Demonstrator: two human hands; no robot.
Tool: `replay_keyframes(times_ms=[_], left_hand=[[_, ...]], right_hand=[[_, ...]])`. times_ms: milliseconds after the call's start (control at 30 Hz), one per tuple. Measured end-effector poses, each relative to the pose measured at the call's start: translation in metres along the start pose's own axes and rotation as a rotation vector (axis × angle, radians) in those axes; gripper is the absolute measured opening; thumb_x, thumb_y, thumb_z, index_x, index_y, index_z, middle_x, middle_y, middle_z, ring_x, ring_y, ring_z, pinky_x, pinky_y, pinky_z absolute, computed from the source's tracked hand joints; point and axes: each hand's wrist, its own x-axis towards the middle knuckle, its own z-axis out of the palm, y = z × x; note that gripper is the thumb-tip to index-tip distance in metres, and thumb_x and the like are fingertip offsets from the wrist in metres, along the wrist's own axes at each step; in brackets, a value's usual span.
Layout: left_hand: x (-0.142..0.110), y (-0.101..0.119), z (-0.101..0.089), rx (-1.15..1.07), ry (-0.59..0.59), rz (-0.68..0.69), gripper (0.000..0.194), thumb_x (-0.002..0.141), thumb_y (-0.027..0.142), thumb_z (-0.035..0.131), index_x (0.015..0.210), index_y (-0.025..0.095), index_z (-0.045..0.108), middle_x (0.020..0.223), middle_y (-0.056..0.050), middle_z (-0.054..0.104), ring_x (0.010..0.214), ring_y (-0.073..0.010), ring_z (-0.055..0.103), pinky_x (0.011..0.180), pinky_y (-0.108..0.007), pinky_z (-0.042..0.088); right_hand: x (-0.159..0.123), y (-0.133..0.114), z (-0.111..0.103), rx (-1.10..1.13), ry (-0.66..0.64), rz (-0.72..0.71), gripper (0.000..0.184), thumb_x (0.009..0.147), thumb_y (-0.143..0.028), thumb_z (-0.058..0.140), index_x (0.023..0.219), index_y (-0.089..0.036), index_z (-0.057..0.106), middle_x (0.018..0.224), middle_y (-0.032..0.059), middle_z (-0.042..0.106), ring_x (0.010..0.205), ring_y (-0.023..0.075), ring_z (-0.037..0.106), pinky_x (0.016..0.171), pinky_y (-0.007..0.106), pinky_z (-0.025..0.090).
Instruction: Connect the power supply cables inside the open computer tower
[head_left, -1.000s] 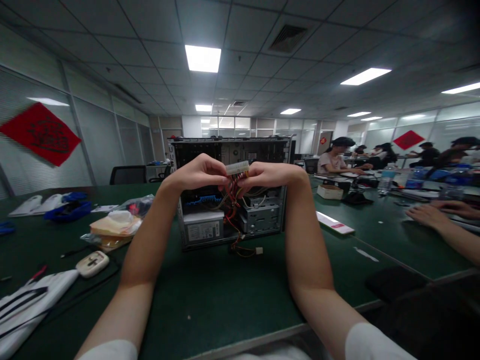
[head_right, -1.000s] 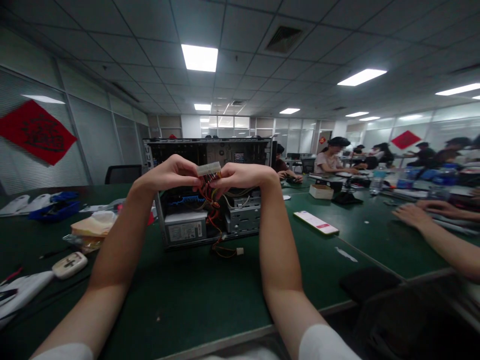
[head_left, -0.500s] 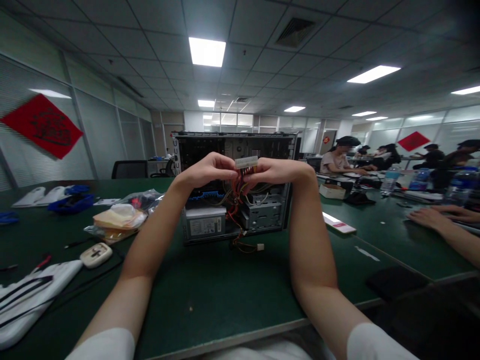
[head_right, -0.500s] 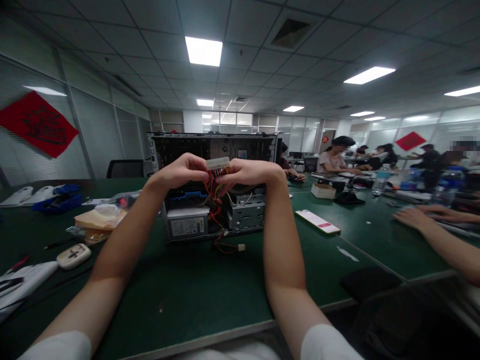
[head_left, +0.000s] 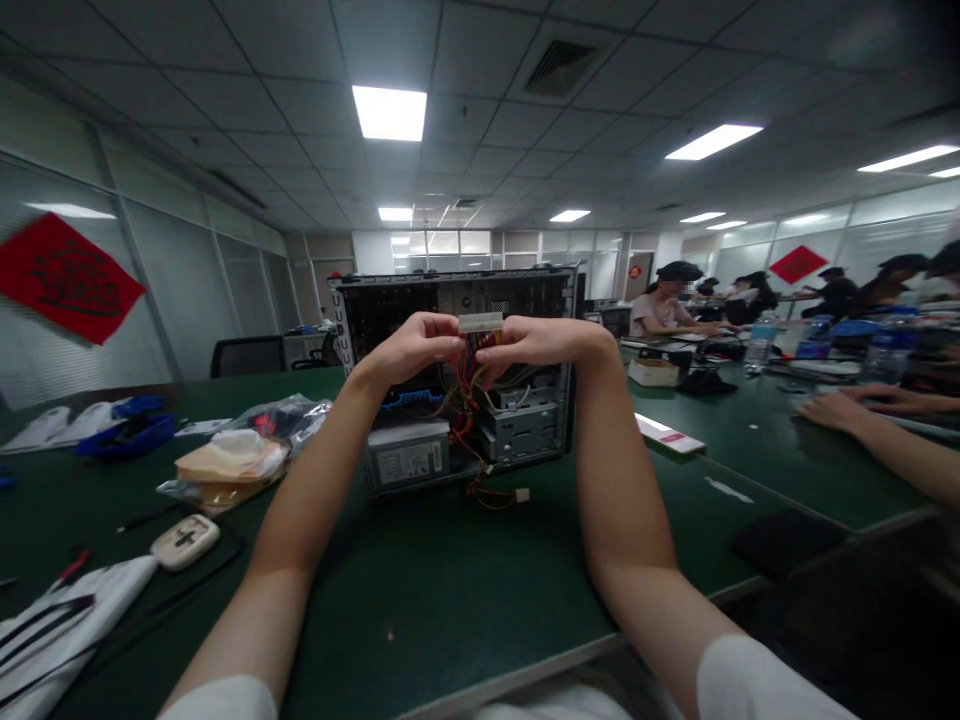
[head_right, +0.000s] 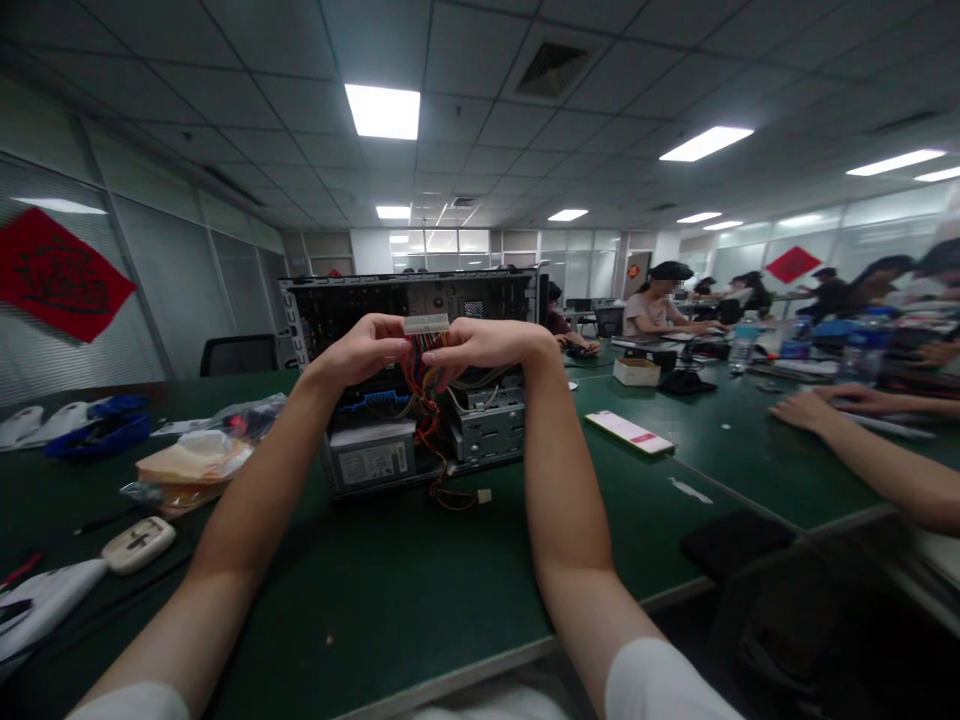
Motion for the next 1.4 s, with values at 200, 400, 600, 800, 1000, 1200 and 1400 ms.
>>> replay_keyframes(times_ms=[200,400,600,800,1000,1200,1400], left_hand=[[-0.002,-0.005,-0.004,-0.013,-0.135,-0.011,0.035,0.068,0.036,0.089,0.085,0.01,0.074,0.074,-0.005,0.073,0.063,-0.014,0.065,0.062,-0.022,0.051],[-0.003,-0.005,-0.001,-0.04,-0.19,0.016,0.038,0.071,0.038,0.088,0.093,0.01,0.074,0.078,-0.007,0.074,0.066,-0.0155,0.068,0.065,-0.023,0.053],[-0.003,-0.006,-0.001,-0.055,-0.122,-0.033,0.04,0.069,0.038,0.089,0.092,0.01,0.072,0.081,-0.008,0.075,0.068,-0.0181,0.07,0.065,-0.026,0.055],[0.0,-0.007,-0.001,-0.092,-0.099,-0.029,0.043,0.067,0.036,0.09,0.094,0.01,0.069,0.082,-0.006,0.073,0.067,-0.0148,0.068,0.062,-0.022,0.053],[-0.002,-0.004,0.0,-0.036,-0.121,-0.045,0.037,0.071,0.036,0.088,0.089,0.008,0.072,0.077,-0.007,0.073,0.065,-0.0138,0.066,0.063,-0.022,0.052],[-0.003,-0.003,0.002,-0.039,-0.1,-0.043,0.038,0.071,0.035,0.088,0.095,0.009,0.073,0.08,-0.007,0.074,0.067,-0.0141,0.067,0.064,-0.022,0.052],[-0.001,0.0,0.003,0.038,-0.031,-0.064,0.032,0.069,0.031,0.087,0.086,0.008,0.072,0.074,-0.005,0.071,0.062,-0.0125,0.063,0.059,-0.021,0.048]], right_hand=[[0.004,-0.003,0.002,-0.009,-0.084,-0.037,0.046,0.091,-0.053,0.067,0.108,-0.011,0.075,0.107,0.0103,0.076,0.095,0.0198,0.073,0.094,0.033,0.055],[0.005,-0.002,0.002,-0.04,-0.081,-0.11,0.046,0.092,-0.054,0.065,0.104,-0.011,0.077,0.105,0.0097,0.077,0.097,0.0203,0.072,0.097,0.034,0.054],[0.006,0.002,-0.001,-0.093,-0.05,-0.105,0.05,0.092,-0.058,0.063,0.099,-0.011,0.078,0.103,0.0103,0.077,0.097,0.0205,0.071,0.094,0.034,0.054],[0.007,0.007,-0.004,-0.154,-0.022,-0.114,0.056,0.093,-0.061,0.059,0.097,-0.01,0.079,0.099,0.0115,0.077,0.094,0.0208,0.07,0.091,0.034,0.054],[0.003,0.003,-0.003,-0.125,-0.06,-0.115,0.054,0.093,-0.06,0.06,0.106,-0.01,0.077,0.104,0.0116,0.077,0.097,0.0202,0.071,0.095,0.035,0.054],[0.003,0.004,-0.004,-0.081,-0.069,-0.069,0.055,0.091,-0.062,0.063,0.104,-0.011,0.077,0.101,0.0114,0.077,0.094,0.0205,0.072,0.093,0.035,0.056],[0.002,0.007,-0.005,-0.053,-0.056,-0.064,0.054,0.09,-0.06,0.064,0.104,-0.01,0.077,0.101,0.0117,0.077,0.095,0.0209,0.072,0.095,0.036,0.055]])
